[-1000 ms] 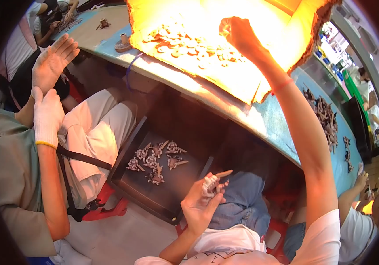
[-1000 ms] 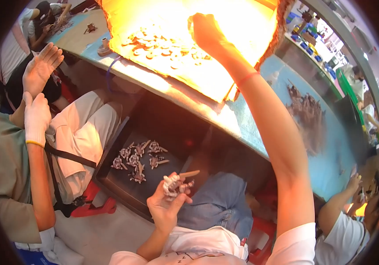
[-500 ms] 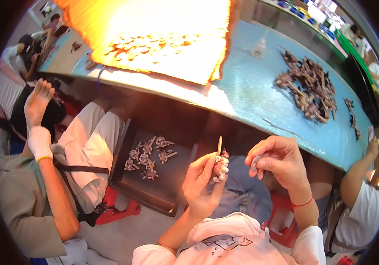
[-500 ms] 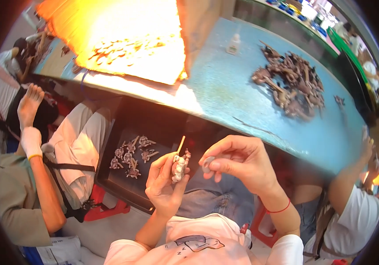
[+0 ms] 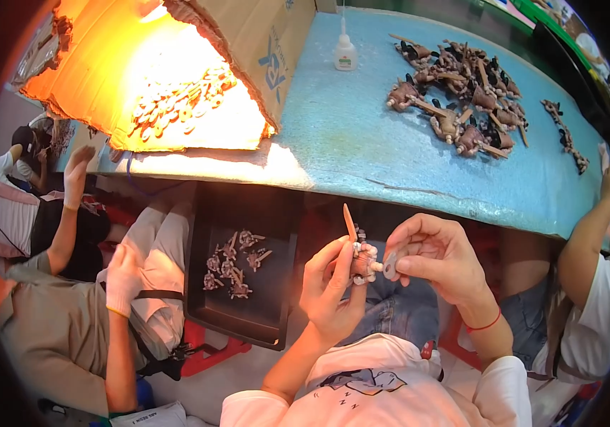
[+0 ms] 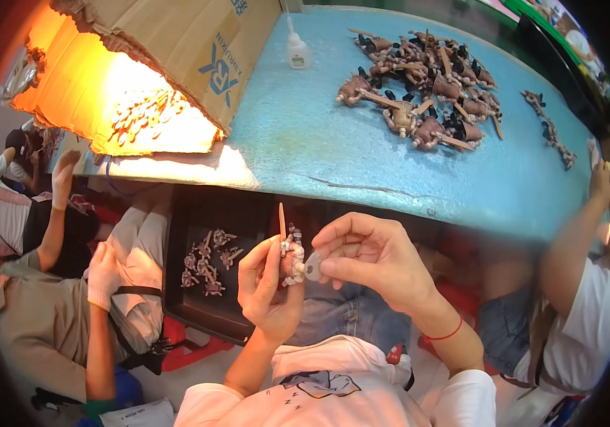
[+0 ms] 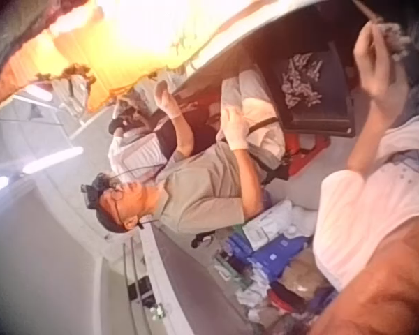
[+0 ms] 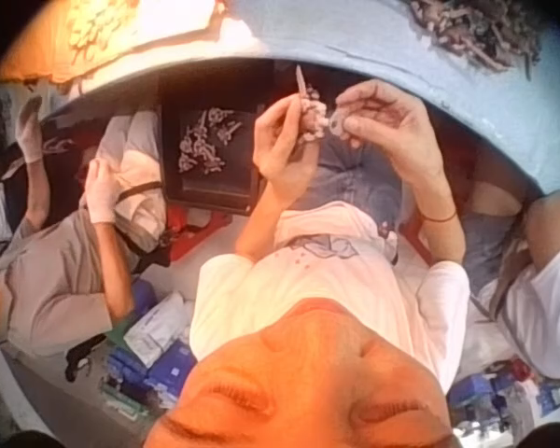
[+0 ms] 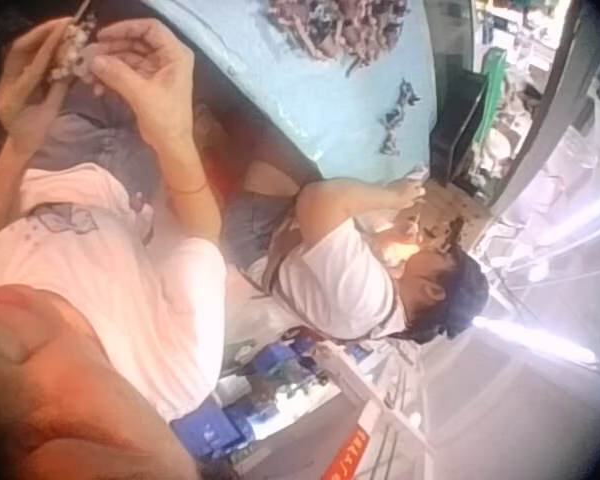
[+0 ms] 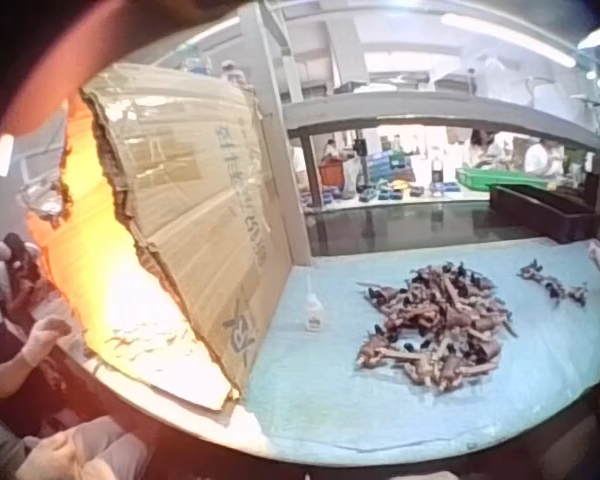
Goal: The person applies glue to figurine parts using a dispenser bottle and attaches small components to assemble the figurines by hand.
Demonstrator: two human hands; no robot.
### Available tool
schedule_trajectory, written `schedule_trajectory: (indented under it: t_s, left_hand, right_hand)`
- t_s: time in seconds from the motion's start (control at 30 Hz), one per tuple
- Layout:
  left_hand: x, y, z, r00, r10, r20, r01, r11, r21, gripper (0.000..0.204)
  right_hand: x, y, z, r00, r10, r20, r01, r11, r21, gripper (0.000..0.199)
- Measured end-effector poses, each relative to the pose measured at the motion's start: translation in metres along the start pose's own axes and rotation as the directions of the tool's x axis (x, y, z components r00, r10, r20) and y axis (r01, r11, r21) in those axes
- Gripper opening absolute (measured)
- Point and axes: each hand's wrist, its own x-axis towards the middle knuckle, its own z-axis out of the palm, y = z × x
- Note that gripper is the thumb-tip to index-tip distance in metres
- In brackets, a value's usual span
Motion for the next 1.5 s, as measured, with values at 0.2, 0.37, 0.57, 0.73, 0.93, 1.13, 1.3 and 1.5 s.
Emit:
schedule_trajectory:
  t_s: [0.2,0.37,0.57,0.73,0.93,1.13,1.3,1.5]
  left_hand:
    - [-0.003,-0.005,0.000,0.999,0.050,0.020,-0.050,0.999,0.017,0.051]
    - [-0.003,-0.007,-0.004,0.996,0.078,0.052,-0.080,0.996,0.026,0.052]
    - [-0.002,-0.009,-0.006,0.995,0.096,0.034,-0.096,0.995,0.003,0.053]
    - [0.000,-0.012,-0.009,0.992,0.116,0.040,-0.116,0.993,-0.009,0.051]
    - [0.004,-0.009,-0.007,0.995,0.092,-0.041,-0.092,0.996,0.004,0.050]
    - [0.006,-0.003,-0.006,0.998,-0.048,-0.033,0.046,0.997,-0.057,0.049]
    - [0.004,0.003,-0.004,0.986,-0.167,0.020,0.167,0.968,-0.188,0.051]
    - [0.007,0.007,-0.008,0.979,-0.197,0.054,0.204,0.949,-0.242,0.053]
  right_hand:
    - [0.002,0.004,-0.002,1.000,0.017,-0.003,-0.017,0.999,-0.039,0.019]
    - [0.004,0.005,0.001,1.000,0.018,-0.009,-0.018,0.999,-0.043,0.017]
    - [0.007,0.003,0.006,1.000,0.031,0.006,-0.031,0.998,-0.062,0.016]
    - [0.010,0.004,0.008,0.999,0.036,-0.015,-0.036,0.998,-0.044,0.017]
    - [0.010,0.007,0.009,0.999,0.016,-0.030,-0.017,0.999,-0.039,0.016]
    - [0.010,0.016,0.013,0.997,-0.042,-0.071,0.044,0.999,0.023,0.016]
    - [0.008,0.020,0.015,0.990,-0.094,-0.103,0.098,0.994,0.038,0.017]
    - [0.005,0.022,0.018,0.980,-0.143,-0.139,0.146,0.989,0.016,0.017]
